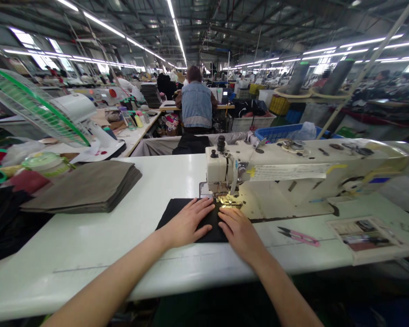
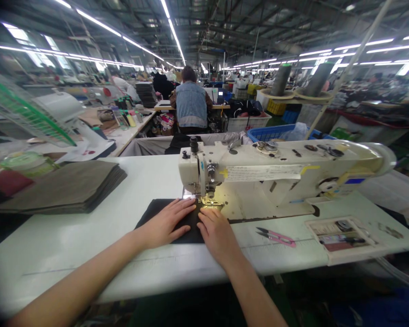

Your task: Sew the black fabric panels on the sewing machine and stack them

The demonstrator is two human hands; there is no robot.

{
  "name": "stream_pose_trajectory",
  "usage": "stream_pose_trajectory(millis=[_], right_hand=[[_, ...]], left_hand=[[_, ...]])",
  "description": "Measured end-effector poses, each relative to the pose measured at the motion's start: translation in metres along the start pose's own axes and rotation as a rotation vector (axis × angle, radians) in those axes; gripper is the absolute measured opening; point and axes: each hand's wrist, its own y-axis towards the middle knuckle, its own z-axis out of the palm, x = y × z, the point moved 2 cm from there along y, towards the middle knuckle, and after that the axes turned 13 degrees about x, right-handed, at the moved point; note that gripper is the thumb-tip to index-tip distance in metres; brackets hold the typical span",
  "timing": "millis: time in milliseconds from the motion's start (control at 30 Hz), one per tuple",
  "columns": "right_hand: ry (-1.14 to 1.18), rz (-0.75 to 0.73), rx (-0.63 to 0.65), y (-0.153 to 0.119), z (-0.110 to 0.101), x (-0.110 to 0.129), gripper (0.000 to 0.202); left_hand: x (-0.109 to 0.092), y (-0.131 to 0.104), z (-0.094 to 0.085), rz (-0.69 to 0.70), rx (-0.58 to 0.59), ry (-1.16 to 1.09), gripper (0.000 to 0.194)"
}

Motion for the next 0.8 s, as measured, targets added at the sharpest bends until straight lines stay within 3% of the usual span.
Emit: stream_pose_trajectory(millis=[100, 267, 367, 467, 800], right_hand=[[-0.011, -0.018, -0.011, -0.011, -0.003, 0.005, 0.027], [-0.043, -0.085, -0.004, -0.046, -0.010, 0.020, 0.028], [-0.047, -0.100, 0.008, -0.054, -0.013, 0.023, 0.028], [-0.058, -0.080, 0.017, -0.044, -0.014, 0.020, 0.025], [-0.169, 0.056, 0.028, 0.009, -0.012, -0.002, 0.016]], left_hand=[[-0.005, -0.007, 0.000, 0.036, 0.026, 0.002, 0.056], [-0.034, -0.037, 0.009, 0.187, 0.131, 0.004, 0.051], [-0.042, -0.045, 0.011, 0.203, 0.111, -0.009, 0.053], [-0.035, -0.040, 0.009, 0.184, 0.090, -0.013, 0.051], [0.016, -0.003, 0.002, 0.162, 0.031, 0.005, 0.044]])
